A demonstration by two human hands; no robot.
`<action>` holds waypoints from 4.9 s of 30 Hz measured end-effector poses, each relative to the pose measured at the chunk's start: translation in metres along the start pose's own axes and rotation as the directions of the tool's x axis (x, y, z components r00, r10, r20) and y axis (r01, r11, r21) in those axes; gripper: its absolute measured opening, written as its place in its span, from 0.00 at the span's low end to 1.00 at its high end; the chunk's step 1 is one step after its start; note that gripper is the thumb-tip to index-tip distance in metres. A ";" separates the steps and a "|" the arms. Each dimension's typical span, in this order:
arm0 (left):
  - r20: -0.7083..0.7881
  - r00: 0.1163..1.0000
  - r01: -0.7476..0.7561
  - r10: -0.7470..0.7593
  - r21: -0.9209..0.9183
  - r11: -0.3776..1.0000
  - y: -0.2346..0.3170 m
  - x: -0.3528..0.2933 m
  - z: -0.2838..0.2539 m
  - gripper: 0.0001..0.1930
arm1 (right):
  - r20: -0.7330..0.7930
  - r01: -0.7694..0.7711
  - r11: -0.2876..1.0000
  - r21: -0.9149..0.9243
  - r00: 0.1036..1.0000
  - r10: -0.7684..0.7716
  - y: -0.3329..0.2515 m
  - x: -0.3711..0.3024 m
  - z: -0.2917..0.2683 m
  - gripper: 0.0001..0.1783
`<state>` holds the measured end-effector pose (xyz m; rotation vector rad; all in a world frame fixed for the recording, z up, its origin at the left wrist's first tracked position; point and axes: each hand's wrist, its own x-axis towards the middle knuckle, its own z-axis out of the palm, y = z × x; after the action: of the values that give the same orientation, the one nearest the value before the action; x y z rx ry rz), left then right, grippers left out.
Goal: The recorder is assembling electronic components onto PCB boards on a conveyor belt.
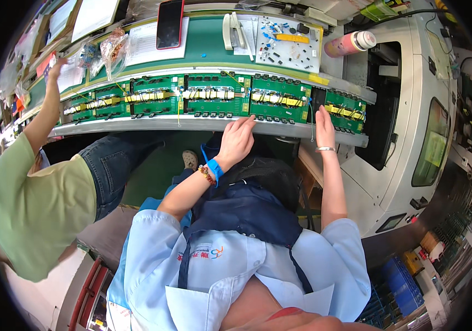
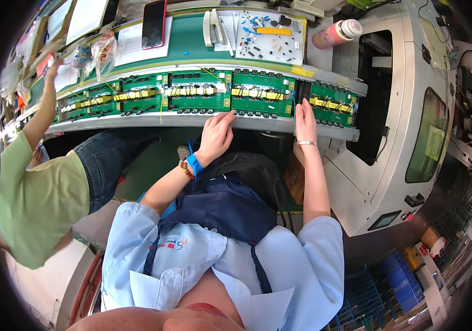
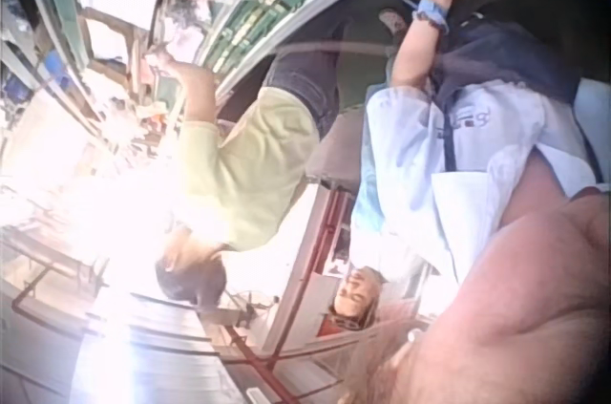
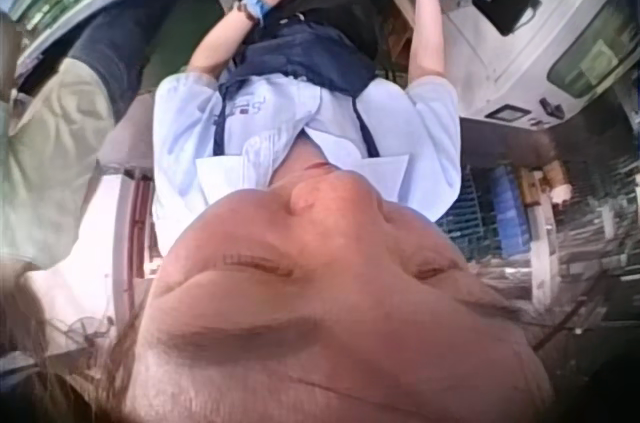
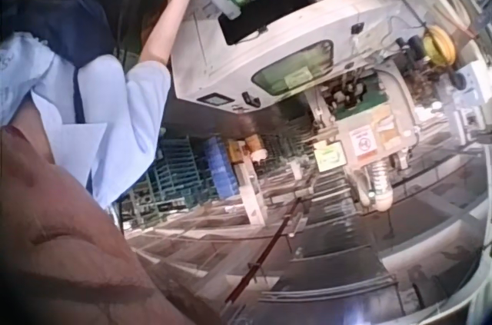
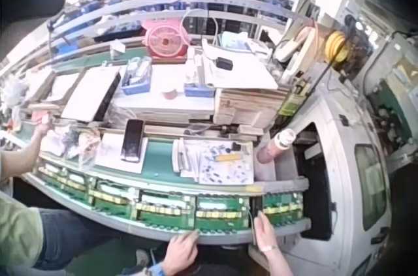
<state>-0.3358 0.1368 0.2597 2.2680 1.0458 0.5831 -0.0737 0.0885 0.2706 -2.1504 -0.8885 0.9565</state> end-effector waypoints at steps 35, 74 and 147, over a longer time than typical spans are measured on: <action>-0.018 0.993 -0.113 0.112 -0.035 0.993 0.012 0.035 -0.012 0.16 | 0.116 0.362 0.793 -0.489 0.929 -0.353 -0.010 0.054 0.006 0.11; 0.102 0.938 0.347 -0.332 -0.322 0.881 0.016 0.062 0.026 0.27 | -0.140 -0.175 0.970 -0.171 0.978 0.152 0.075 0.045 -0.030 0.35; 0.083 0.990 0.104 -0.112 0.098 0.990 -0.018 0.022 -0.042 0.16 | 0.177 0.237 0.962 -0.138 0.961 -0.212 -0.021 0.025 0.118 0.17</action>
<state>-0.3570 0.1770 0.2829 2.2778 1.1648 0.3931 -0.1618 0.1502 0.2115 -2.0647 -1.2976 0.9805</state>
